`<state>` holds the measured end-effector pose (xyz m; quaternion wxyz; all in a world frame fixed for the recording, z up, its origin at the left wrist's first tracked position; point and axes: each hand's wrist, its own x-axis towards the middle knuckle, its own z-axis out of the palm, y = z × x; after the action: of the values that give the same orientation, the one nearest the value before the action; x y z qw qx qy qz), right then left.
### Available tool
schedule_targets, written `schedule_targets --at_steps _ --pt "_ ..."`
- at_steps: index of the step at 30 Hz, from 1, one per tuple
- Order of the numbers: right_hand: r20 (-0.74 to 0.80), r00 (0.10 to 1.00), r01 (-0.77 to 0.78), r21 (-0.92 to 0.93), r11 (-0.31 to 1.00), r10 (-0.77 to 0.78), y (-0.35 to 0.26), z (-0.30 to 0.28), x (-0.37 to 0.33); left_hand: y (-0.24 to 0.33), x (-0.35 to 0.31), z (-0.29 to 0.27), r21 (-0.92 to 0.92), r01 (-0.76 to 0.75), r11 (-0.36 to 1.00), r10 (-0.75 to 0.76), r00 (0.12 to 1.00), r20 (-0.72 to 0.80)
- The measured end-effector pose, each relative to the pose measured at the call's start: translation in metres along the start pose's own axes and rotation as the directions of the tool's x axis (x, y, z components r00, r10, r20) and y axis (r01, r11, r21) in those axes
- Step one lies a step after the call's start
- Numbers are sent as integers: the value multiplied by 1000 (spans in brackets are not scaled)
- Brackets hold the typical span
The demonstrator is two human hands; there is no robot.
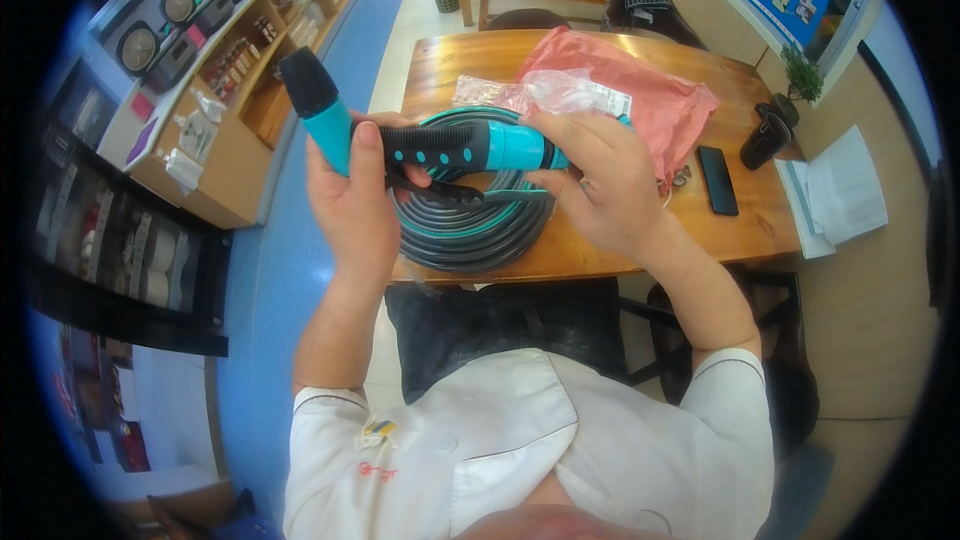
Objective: The person assembles a garden hose by attaching a spray nozzle and a connector to the ends of a coiled hose. They then uncoil the hose, straighten it, and reattach the components.
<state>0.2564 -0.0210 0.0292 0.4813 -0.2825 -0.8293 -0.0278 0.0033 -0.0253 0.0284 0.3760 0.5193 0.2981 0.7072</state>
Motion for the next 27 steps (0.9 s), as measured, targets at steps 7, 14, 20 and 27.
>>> schedule_targets --at_steps 7,14,20,27 --pt "34 999 -14 -42 999 15 2 -1 3 11 6 -6 62 15 998 -18 998 56" --pt "-7 1000 28 -90 996 -28 0 1 3 8 3 -7 39 54 998 -56 998 33" --pt "0 1000 26 -87 996 -26 -2 0 0 5 3 -9 51 69 996 -71 996 45" --pt "-28 998 57 -128 990 -61 -3 2 -1 -4 -2 1 -6 104 995 -104 994 -45"
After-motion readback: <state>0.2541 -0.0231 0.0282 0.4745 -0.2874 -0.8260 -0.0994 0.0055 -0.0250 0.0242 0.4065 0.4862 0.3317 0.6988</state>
